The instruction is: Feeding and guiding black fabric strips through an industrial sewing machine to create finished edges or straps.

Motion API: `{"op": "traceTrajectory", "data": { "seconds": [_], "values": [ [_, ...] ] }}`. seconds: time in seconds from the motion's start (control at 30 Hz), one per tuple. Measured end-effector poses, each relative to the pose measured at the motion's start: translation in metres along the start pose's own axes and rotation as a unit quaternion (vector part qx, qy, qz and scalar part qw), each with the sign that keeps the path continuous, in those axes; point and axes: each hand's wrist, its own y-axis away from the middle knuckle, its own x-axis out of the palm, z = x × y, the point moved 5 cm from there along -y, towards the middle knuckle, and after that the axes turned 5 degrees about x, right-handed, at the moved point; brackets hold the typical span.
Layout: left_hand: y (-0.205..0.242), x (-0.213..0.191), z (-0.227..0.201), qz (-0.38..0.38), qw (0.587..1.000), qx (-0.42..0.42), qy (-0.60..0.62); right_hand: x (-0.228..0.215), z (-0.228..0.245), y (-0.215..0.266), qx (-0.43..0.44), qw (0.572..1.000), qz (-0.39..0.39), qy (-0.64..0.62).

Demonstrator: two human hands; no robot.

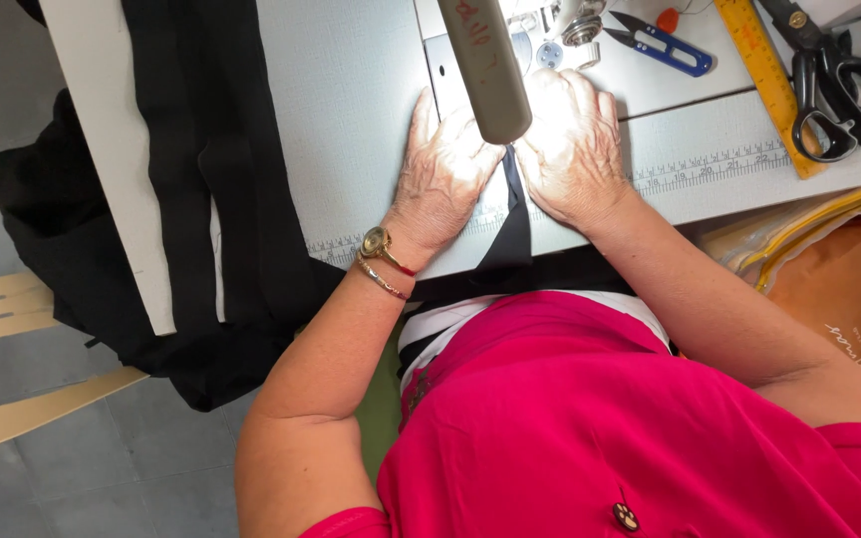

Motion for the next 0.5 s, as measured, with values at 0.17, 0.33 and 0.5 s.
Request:
{"op": "traceTrajectory", "data": {
  "seconds": [0.17,0.33,0.5],
  "values": [
    [0.001,0.014,0.012,-0.003,0.999,0.035,-0.008,0.016,-0.016,-0.004,0.070,0.997,0.030,-0.026],
    [-0.002,0.022,0.025,-0.015,0.997,-0.012,0.074,0.014,-0.019,-0.013,0.019,1.000,0.003,-0.014],
    [-0.007,0.022,0.033,-0.006,0.989,-0.062,0.133,0.008,-0.017,-0.027,-0.001,1.000,0.008,0.000]
  ]
}}
